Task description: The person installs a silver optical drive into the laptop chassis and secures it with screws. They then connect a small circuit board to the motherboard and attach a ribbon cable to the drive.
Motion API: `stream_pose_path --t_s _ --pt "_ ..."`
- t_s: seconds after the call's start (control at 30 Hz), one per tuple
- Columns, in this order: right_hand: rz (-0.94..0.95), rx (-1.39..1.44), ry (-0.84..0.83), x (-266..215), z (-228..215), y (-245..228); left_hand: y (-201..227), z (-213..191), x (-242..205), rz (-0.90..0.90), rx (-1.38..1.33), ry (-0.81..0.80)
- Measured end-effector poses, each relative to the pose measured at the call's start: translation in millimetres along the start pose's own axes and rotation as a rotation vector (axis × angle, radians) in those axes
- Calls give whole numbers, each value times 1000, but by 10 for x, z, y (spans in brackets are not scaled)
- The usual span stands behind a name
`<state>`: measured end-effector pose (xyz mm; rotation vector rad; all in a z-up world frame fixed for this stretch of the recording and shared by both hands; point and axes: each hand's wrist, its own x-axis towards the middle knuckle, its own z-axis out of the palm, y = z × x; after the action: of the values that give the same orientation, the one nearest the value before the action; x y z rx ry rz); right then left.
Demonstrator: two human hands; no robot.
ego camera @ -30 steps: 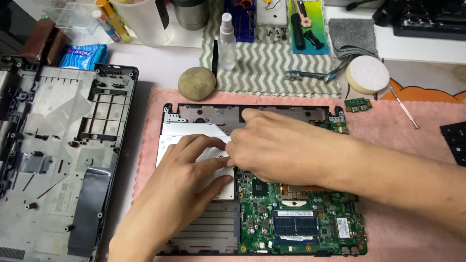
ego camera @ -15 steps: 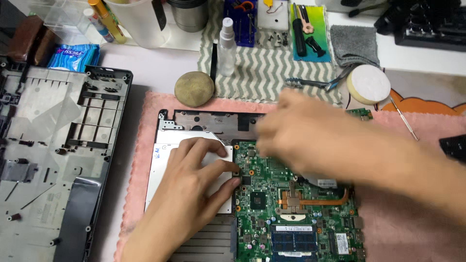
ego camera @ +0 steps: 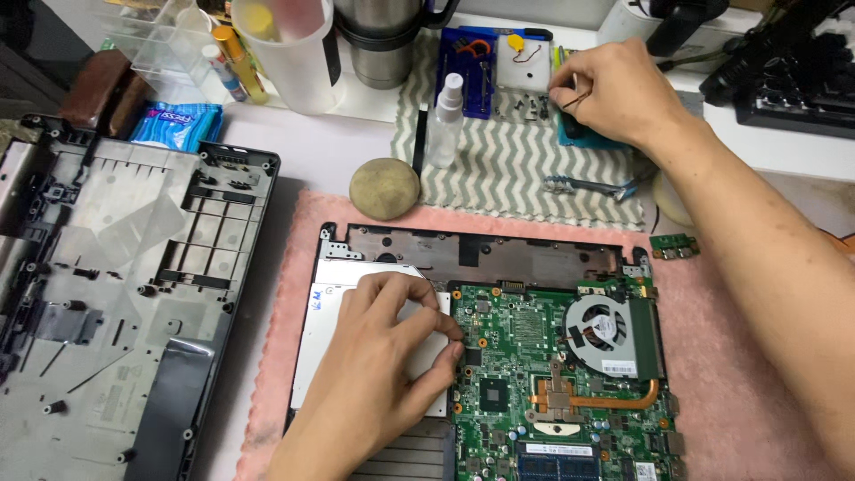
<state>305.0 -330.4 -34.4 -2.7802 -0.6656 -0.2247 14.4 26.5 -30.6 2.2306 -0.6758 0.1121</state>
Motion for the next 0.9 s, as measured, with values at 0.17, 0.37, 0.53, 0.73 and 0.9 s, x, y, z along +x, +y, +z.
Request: stream_pose_path --t_s 0.17,0.37,0.53,0.73,0.9 --pt "31 -36 -83 100 0 -86 17 14 10 -33 -10 -12" --pt "-1 -137 -69 191 130 12 18 0 9 -41 9 -46" --pt "32 -175 -71 224 137 5 33 -11 11 -30 8 -26" --pt "47 -223 -105 281 201 78 19 5 9 -23 8 -16" --pt "86 -218 -200 233 124 11 14 8 10 -29 9 -21"
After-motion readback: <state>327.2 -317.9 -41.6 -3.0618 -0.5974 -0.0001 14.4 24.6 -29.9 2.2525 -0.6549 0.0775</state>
